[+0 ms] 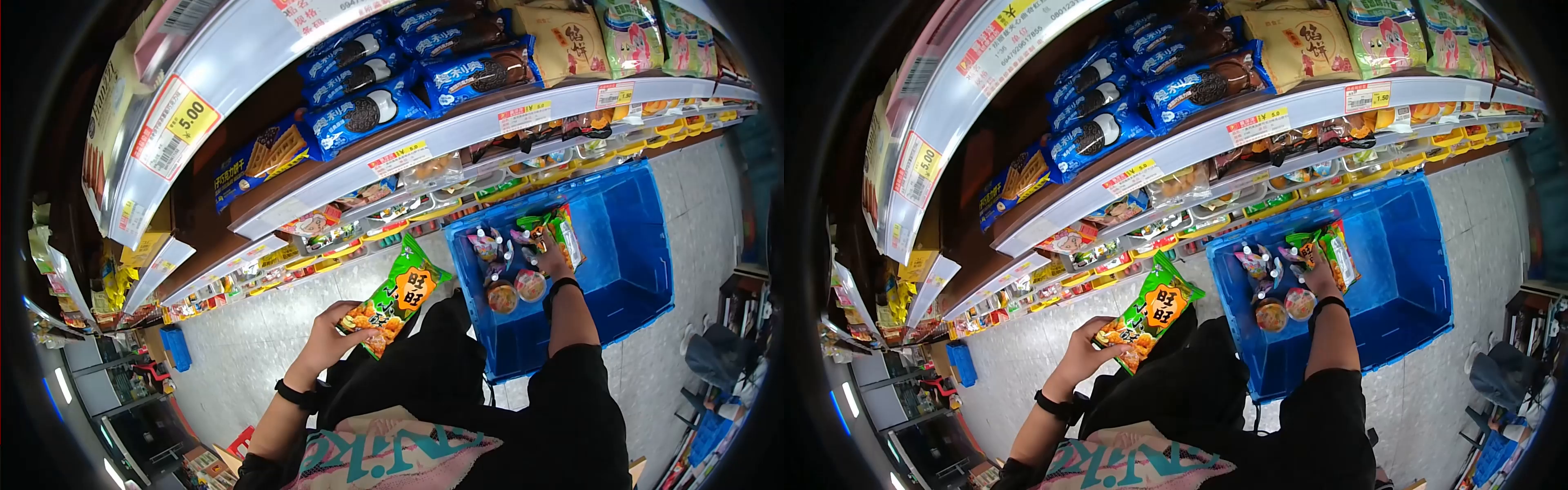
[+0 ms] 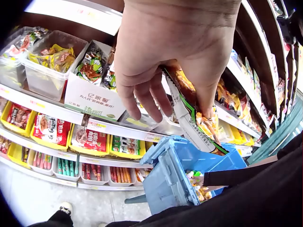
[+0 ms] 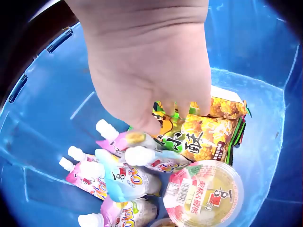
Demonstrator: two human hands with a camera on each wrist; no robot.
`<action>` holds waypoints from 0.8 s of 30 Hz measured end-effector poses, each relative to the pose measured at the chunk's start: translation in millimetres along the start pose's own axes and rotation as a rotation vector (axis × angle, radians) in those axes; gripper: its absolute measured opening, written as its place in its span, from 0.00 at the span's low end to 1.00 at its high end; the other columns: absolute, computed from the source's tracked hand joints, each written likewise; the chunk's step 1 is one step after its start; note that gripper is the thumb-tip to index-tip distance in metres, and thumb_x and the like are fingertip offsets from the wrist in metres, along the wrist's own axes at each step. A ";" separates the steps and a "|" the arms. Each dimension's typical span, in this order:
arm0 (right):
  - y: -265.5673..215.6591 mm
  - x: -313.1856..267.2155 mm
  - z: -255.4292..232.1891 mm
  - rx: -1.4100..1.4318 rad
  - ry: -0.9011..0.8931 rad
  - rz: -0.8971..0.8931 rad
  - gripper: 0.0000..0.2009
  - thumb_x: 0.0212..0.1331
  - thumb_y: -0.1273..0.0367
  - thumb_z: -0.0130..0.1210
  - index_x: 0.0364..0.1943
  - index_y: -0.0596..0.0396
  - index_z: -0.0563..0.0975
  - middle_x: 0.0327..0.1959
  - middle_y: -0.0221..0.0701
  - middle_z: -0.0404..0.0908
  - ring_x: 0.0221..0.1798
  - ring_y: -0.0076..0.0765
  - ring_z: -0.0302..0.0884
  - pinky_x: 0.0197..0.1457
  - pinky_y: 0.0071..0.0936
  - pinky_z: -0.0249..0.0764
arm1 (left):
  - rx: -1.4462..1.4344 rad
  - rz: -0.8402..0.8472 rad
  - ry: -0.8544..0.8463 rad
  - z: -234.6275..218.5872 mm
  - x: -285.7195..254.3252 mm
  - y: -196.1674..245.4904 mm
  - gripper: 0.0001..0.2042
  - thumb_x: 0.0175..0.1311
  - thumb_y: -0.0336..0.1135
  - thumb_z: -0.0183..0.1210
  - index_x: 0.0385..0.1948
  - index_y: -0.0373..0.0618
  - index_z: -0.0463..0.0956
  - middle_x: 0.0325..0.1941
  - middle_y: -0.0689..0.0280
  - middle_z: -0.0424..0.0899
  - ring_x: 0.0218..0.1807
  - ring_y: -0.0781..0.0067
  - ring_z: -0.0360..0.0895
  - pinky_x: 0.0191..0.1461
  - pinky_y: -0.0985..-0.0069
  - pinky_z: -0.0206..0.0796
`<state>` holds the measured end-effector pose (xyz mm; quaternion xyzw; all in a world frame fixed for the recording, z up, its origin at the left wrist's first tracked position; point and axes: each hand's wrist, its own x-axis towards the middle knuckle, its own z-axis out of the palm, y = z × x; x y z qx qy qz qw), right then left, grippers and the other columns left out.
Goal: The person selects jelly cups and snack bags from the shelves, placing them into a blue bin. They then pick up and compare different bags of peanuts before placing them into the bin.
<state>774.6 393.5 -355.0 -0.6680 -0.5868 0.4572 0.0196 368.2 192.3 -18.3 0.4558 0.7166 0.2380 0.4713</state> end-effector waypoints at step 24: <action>-192.5 -207.7 -8.2 0.959 -0.560 -0.353 0.18 0.63 0.63 0.57 0.53 0.58 0.72 0.47 0.28 0.79 0.49 0.20 0.74 0.53 0.24 0.71 | 0.197 0.339 -0.425 37.7 37.3 52.1 0.27 0.61 0.43 0.62 0.60 0.42 0.68 0.55 0.51 0.76 0.58 0.55 0.74 0.61 0.67 0.65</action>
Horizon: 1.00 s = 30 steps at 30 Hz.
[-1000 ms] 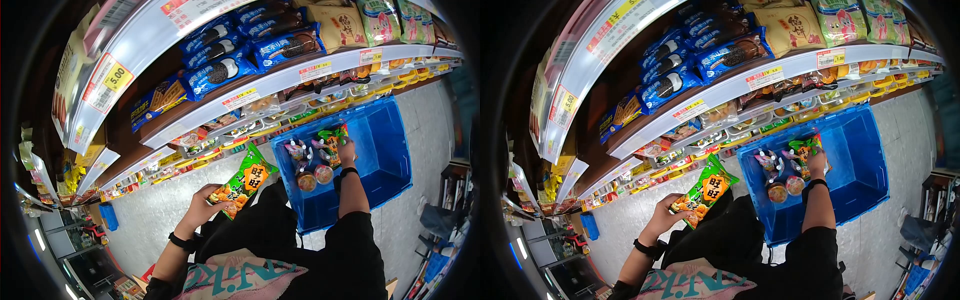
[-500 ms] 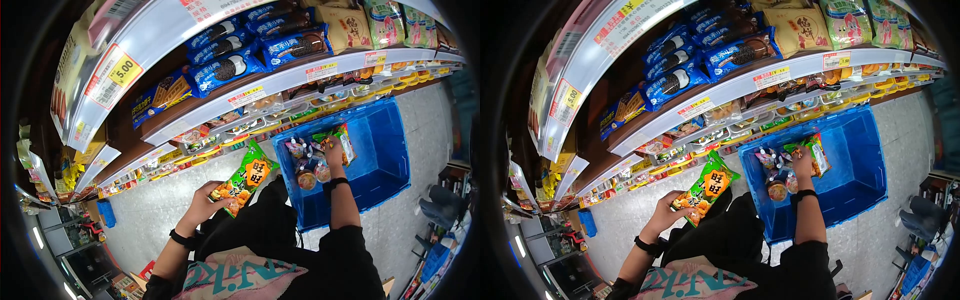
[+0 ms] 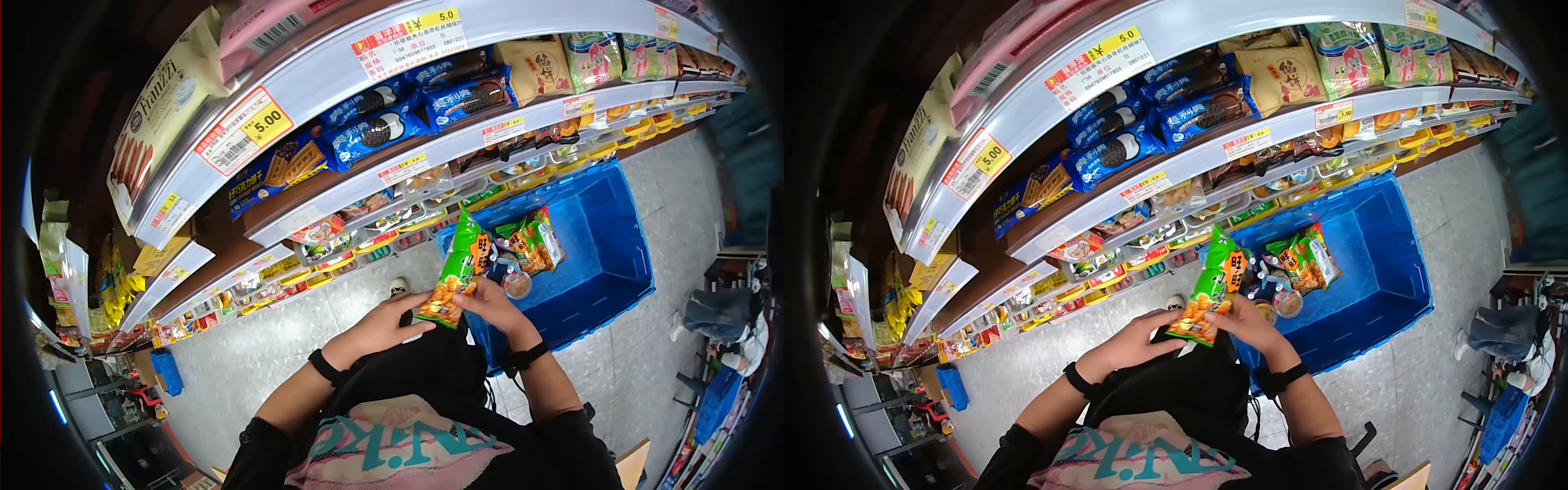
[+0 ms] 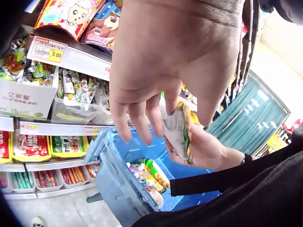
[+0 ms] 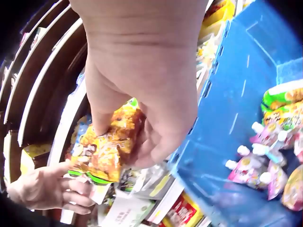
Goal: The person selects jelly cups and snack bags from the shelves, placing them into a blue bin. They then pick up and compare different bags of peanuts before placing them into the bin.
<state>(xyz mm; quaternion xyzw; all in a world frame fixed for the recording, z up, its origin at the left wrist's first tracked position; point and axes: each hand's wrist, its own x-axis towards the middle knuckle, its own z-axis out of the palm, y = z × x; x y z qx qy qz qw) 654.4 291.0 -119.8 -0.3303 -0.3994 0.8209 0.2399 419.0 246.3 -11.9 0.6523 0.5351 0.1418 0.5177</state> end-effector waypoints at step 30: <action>99.1 5.3 -160.9 -1.201 0.712 0.398 0.33 0.51 0.67 0.60 0.63 0.55 0.62 0.61 0.49 0.64 0.64 0.54 0.63 0.63 0.43 0.67 | -0.273 -0.321 0.278 16.1 -97.9 -53.4 0.19 0.66 0.34 0.58 0.56 0.38 0.70 0.57 0.59 0.77 0.59 0.67 0.74 0.65 0.70 0.64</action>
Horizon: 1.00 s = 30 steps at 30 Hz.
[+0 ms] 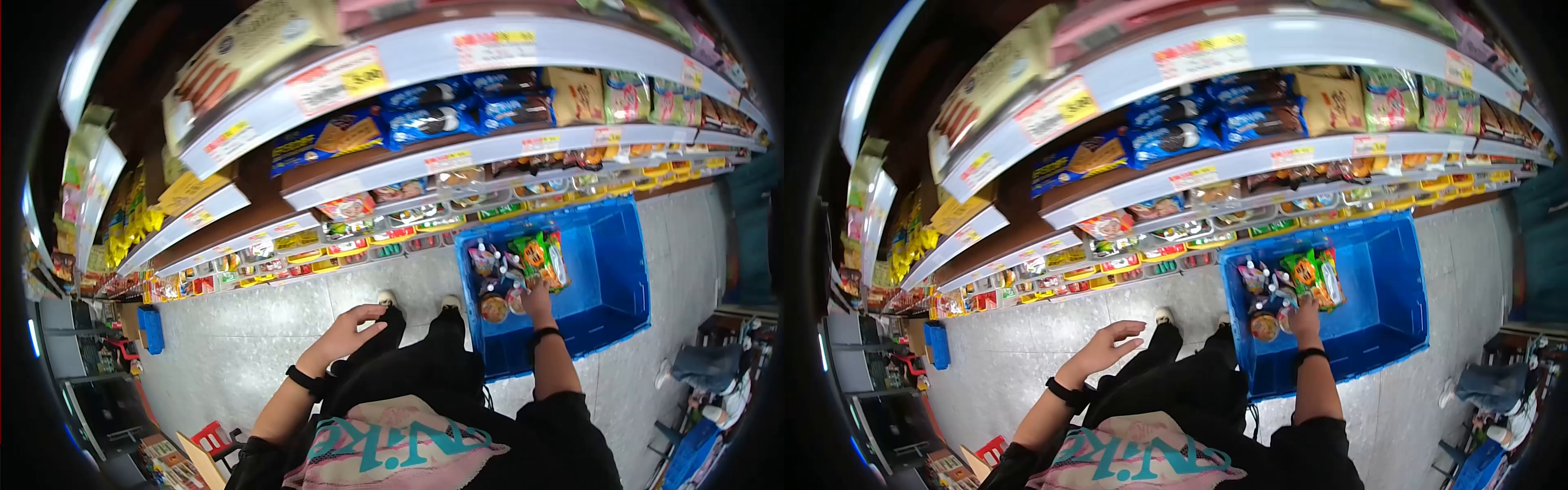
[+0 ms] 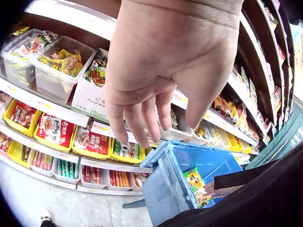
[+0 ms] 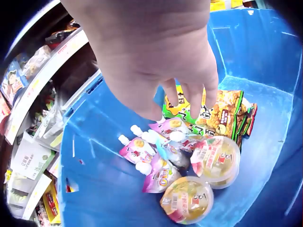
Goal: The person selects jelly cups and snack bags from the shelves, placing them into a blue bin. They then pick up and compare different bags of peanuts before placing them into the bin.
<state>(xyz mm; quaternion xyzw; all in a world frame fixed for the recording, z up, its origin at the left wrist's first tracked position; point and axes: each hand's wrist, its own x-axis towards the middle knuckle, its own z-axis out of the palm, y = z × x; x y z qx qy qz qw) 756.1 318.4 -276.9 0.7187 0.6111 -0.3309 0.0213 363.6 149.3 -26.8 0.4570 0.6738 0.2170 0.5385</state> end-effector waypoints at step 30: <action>-421.5 -285.6 145.7 0.018 -0.416 -1.149 0.12 0.56 0.70 0.53 0.45 0.53 0.77 0.43 0.40 0.77 0.41 0.42 0.80 0.47 0.35 0.76 | -0.484 0.018 0.642 -185.0 -280.2 -303.3 0.17 0.65 0.33 0.59 0.52 0.35 0.73 0.50 0.58 0.81 0.51 0.71 0.78 0.56 0.76 0.69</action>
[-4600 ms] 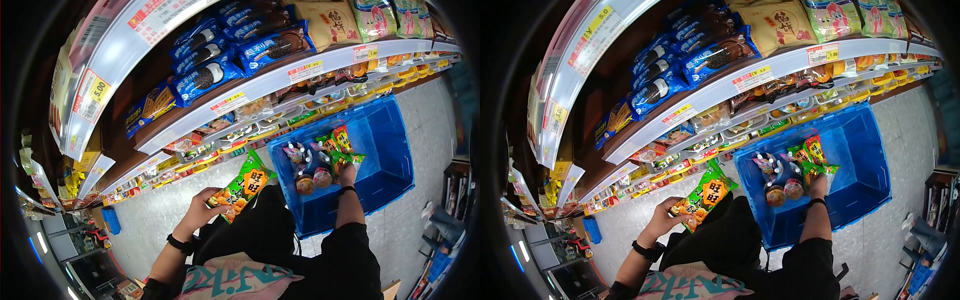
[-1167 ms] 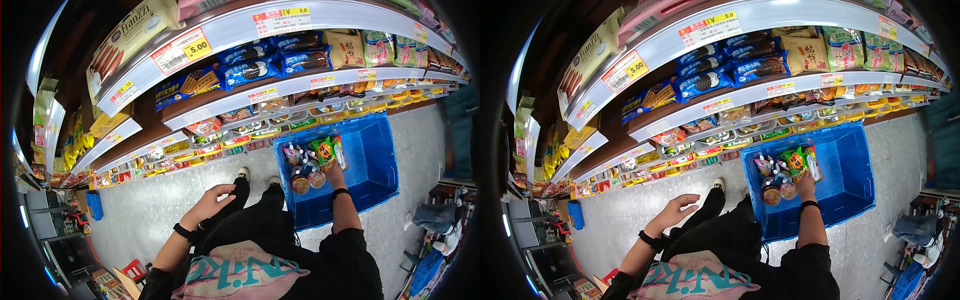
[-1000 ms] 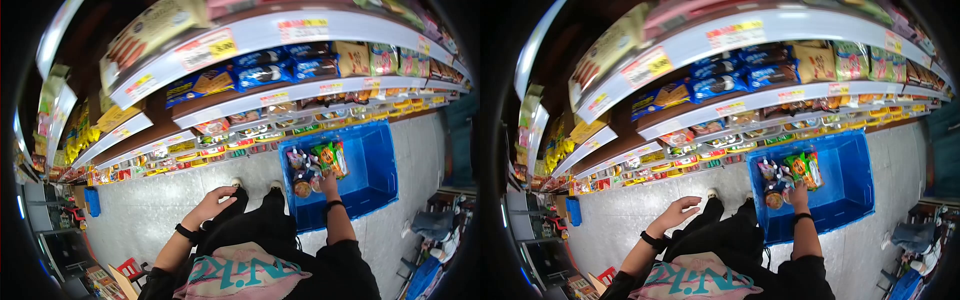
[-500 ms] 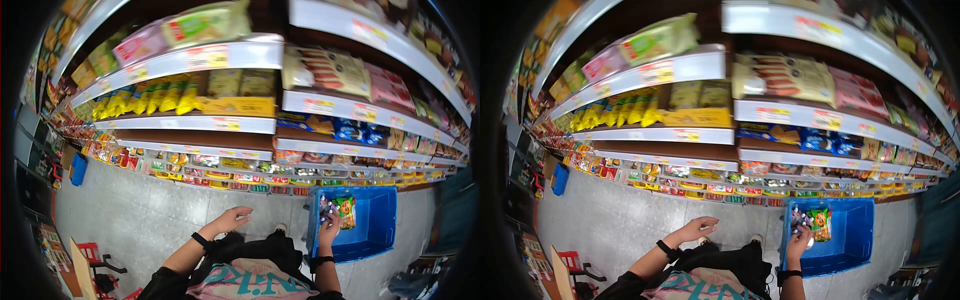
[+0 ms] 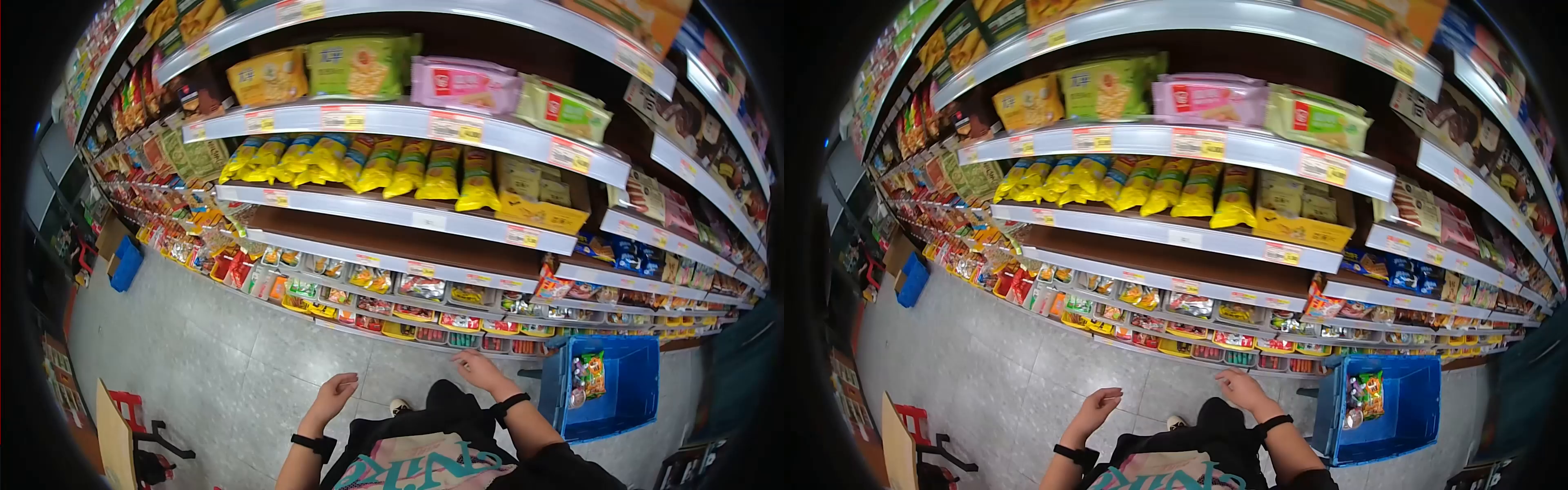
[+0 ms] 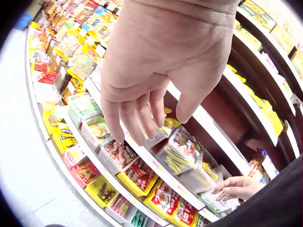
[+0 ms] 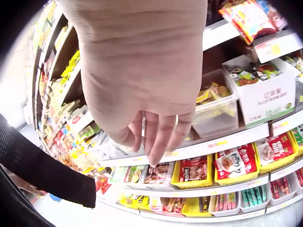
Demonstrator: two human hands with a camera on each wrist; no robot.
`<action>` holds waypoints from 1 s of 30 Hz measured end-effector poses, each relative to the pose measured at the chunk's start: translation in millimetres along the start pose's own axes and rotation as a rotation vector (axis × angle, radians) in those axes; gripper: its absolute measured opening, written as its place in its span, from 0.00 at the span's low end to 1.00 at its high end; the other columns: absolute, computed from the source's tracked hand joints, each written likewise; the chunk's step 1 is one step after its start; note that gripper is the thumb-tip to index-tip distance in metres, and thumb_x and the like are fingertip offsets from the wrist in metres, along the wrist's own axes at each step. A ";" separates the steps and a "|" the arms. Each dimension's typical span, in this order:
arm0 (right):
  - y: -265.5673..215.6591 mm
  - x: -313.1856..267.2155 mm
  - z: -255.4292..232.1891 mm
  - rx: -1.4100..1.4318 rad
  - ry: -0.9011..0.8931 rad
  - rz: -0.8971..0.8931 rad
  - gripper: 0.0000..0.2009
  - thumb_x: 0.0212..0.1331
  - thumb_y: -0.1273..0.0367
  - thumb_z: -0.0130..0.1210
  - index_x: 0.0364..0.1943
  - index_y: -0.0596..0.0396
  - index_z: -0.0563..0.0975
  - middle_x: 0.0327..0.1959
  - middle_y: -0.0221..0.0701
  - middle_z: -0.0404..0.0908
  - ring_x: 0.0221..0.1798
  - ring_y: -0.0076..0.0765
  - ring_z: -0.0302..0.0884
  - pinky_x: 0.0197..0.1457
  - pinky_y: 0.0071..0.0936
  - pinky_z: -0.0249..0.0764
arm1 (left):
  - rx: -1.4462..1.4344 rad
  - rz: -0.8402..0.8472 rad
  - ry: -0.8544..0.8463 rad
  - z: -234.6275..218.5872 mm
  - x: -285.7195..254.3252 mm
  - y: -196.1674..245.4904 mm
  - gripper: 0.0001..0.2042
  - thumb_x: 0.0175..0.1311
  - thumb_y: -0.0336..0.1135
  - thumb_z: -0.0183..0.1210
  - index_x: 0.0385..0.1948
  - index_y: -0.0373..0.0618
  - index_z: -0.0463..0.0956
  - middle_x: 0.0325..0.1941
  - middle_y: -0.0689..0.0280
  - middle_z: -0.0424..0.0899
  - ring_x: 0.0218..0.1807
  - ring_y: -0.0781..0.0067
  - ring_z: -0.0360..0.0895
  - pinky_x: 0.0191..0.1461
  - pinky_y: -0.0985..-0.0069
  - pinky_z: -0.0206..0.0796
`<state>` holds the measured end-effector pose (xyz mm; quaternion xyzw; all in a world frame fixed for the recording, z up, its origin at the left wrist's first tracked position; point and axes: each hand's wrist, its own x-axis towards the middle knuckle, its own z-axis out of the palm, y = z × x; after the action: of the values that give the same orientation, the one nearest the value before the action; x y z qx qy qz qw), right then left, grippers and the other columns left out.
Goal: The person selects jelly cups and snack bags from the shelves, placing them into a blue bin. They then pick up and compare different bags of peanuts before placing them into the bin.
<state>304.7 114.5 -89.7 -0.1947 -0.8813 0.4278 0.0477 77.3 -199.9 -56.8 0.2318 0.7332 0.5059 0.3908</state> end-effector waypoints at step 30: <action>-246.1 391.6 147.1 0.023 -0.314 -0.468 0.10 0.61 0.67 0.51 0.45 0.49 0.77 0.44 0.37 0.79 0.46 0.48 0.77 0.49 0.39 0.74 | -0.116 -0.012 0.381 -314.8 123.8 0.3 0.15 0.66 0.32 0.57 0.51 0.36 0.73 0.51 0.59 0.81 0.53 0.71 0.78 0.56 0.76 0.69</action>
<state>-166.7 19.3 -24.4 0.0830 -0.8941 0.4400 0.0103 -249.6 -285.3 -41.0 0.1044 0.7650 0.5797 0.2606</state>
